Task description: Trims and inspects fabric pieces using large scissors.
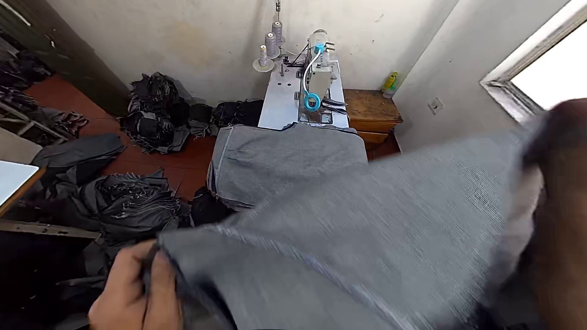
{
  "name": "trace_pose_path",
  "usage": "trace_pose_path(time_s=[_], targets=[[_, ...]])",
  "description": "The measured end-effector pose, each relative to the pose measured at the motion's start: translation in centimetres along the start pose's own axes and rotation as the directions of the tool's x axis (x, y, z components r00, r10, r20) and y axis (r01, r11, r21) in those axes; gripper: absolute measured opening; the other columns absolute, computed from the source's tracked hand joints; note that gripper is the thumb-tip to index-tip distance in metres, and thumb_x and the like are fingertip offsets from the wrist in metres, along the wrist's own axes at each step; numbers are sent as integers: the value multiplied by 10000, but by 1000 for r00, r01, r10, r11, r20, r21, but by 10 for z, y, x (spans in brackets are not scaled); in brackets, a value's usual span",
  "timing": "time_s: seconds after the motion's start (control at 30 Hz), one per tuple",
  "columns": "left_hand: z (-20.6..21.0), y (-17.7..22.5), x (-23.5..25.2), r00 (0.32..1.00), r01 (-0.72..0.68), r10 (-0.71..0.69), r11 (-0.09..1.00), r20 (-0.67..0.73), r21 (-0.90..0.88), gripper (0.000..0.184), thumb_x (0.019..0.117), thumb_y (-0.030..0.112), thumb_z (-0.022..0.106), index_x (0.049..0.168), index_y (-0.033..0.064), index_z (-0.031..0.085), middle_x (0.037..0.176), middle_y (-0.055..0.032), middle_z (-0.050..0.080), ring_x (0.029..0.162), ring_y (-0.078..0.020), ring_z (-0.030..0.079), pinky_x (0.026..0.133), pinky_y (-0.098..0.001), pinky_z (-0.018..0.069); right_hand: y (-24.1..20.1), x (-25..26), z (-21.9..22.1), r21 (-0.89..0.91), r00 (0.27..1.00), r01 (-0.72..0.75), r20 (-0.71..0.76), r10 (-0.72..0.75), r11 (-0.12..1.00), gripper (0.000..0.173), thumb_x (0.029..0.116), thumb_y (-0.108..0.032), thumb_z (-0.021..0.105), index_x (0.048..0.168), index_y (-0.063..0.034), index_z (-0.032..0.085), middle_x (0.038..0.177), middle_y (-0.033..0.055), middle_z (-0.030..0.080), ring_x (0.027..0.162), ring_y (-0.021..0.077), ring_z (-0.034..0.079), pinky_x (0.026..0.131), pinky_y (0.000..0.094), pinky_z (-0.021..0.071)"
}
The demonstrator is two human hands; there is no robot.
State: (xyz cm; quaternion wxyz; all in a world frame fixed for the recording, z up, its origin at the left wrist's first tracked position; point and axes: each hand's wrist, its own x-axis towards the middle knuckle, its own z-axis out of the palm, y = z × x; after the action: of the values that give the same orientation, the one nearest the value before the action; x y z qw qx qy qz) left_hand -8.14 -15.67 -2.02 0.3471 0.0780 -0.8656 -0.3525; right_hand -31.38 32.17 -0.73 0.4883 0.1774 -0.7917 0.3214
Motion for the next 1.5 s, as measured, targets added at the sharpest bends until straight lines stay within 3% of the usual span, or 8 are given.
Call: trace_pose_path(time_s=[0.33, 0.47, 0.6, 0.7, 0.8, 0.9, 1.27, 1.5], targets=[[168, -265, 93, 771, 533, -605, 784, 200, 319, 387, 1075, 285, 529, 1185, -75, 617, 1023, -297, 666, 977, -447, 659, 885, -666, 494, 68, -31, 396, -70, 676, -381, 659, 329, 922, 453, 899, -262, 791, 1142, 74, 608, 1006, 284, 664, 961, 459, 664, 860, 652, 509], [207, -340, 52, 721, 670, -679, 734, 136, 111, 272, 1067, 151, 526, 1156, -97, 596, 995, -231, 638, 902, -297, 628, 846, -490, 519, 45, -122, 404, 44, 587, -595, 706, 396, 802, 546, 825, -197, 855, 1229, 69, 601, 1151, 218, 710, 1062, 341, 689, 943, 553, 539], [200, -363, -9, 539, 698, -747, 655, 390, 290, 598, 896, -65, 606, 1468, -93, 435, 1494, -299, 472, 1398, -399, 472, 1175, -544, 383, -17, -193, 350, 198, 386, -823, 883, 268, 533, 736, 677, -502, 895, 1154, -2, 644, 1048, 51, 749, 932, 164, 724, 799, 361, 625], [193, -386, -47, 448, 685, -731, 650, 515, 328, 607, 851, 57, 730, 1424, -26, 545, 1602, -266, 341, 1486, -423, 338, 1195, -591, 322, -70, -201, 316, -3, -46, -945, 992, -121, 326, 697, 673, -584, 885, 1079, -53, 688, 933, -4, 756, 829, 123, 735, 741, 320, 634], [175, -384, -49, 438, 723, -743, 626, 507, 294, 433, 987, 211, 663, 1353, -16, 612, 1432, -215, 577, 1374, -335, 517, 1193, -525, 351, -101, -200, 336, -210, -598, -702, 693, -403, 680, 619, 888, -579, 692, 1158, -24, 655, 941, 98, 700, 851, 210, 681, 821, 442, 563], [139, -357, -49, 478, 737, -762, 618, 437, 273, 354, 1046, 257, 556, 1227, -36, 638, 1100, -198, 703, 1064, -289, 684, 1003, -492, 520, -128, -197, 375, -138, -808, -458, 476, -346, 878, 715, 959, -686, 531, 1133, 1, 628, 922, 158, 697, 856, 293, 691, 850, 542, 541], [97, -294, -35, 776, 554, -604, 790, 181, 264, 367, 1069, 303, 463, 1074, -6, 661, 776, -132, 659, 742, -261, 669, 725, -482, 548, -211, -192, 435, -186, -750, -504, 578, -321, 843, 529, 964, -561, 643, 1026, -38, 595, 717, 12, 574, 598, 140, 603, 635, 342, 559], [89, -251, -43, 862, 439, -459, 888, 217, 133, 352, 1062, 287, 473, 1066, -10, 662, 796, -125, 659, 754, -240, 658, 751, -480, 539, -184, -196, 358, 283, -22, -676, 915, -403, 681, 617, 789, -508, 835, 1177, -67, 646, 1054, 25, 721, 978, 119, 676, 914, 365, 551]])
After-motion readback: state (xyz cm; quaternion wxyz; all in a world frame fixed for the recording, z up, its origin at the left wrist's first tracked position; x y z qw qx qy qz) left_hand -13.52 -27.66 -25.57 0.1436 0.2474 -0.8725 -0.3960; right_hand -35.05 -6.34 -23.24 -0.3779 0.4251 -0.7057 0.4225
